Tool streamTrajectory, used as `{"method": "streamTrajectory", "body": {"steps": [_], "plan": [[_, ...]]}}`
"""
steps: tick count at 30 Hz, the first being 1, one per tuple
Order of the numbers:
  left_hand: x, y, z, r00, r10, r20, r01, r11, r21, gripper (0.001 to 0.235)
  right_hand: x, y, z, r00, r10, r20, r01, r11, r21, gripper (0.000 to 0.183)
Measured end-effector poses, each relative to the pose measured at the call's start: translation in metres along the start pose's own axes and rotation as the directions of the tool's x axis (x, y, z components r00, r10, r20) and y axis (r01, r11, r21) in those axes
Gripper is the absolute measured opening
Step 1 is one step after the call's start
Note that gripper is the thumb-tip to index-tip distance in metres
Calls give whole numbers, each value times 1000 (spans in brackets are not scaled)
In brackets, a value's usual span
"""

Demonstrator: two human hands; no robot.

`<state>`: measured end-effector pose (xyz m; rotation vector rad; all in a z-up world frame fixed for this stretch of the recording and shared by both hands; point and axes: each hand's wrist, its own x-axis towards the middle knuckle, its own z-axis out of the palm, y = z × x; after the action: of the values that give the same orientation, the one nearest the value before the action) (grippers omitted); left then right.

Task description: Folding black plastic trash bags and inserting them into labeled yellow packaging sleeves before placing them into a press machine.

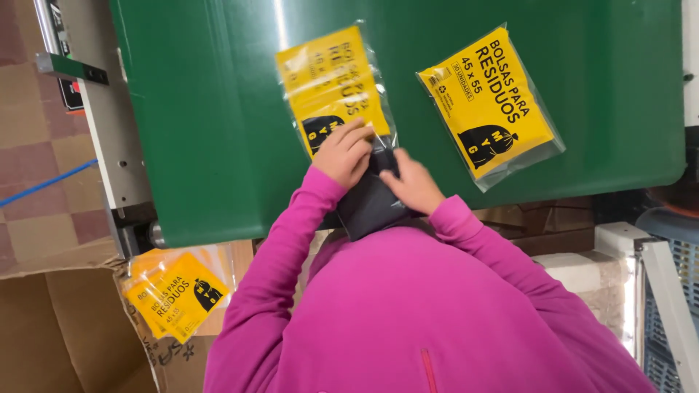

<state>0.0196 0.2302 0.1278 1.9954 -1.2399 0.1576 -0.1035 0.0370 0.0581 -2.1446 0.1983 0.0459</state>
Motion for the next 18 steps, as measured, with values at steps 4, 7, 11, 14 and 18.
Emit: {"method": "streamTrajectory", "body": {"steps": [4, 7, 11, 14, 18], "plan": [[-45, -1, -26, 858, -512, -34, 504, 828, 245, 20, 31, -7, -22, 948, 307, -81, -268, 910, 316, 38], [-84, -30, -10, 632, -775, -6, 767, 624, 150, 23, 63, -17, -34, 939, 338, 59, -340, 893, 296, 26], [-93, -56, 13, 506, -859, 72, 854, 488, -179, 22, 82, -13, -34, 975, 223, -28, -221, 974, 57, 21], [-99, -43, 13, 567, -818, 95, 806, 528, -269, 16, 60, 1, -37, 988, 119, -101, -132, 983, -126, 21], [-146, -7, 25, 695, -694, 188, 718, 685, -125, 13, -21, 22, -36, 994, 86, -71, -100, 971, -217, 19]]}}
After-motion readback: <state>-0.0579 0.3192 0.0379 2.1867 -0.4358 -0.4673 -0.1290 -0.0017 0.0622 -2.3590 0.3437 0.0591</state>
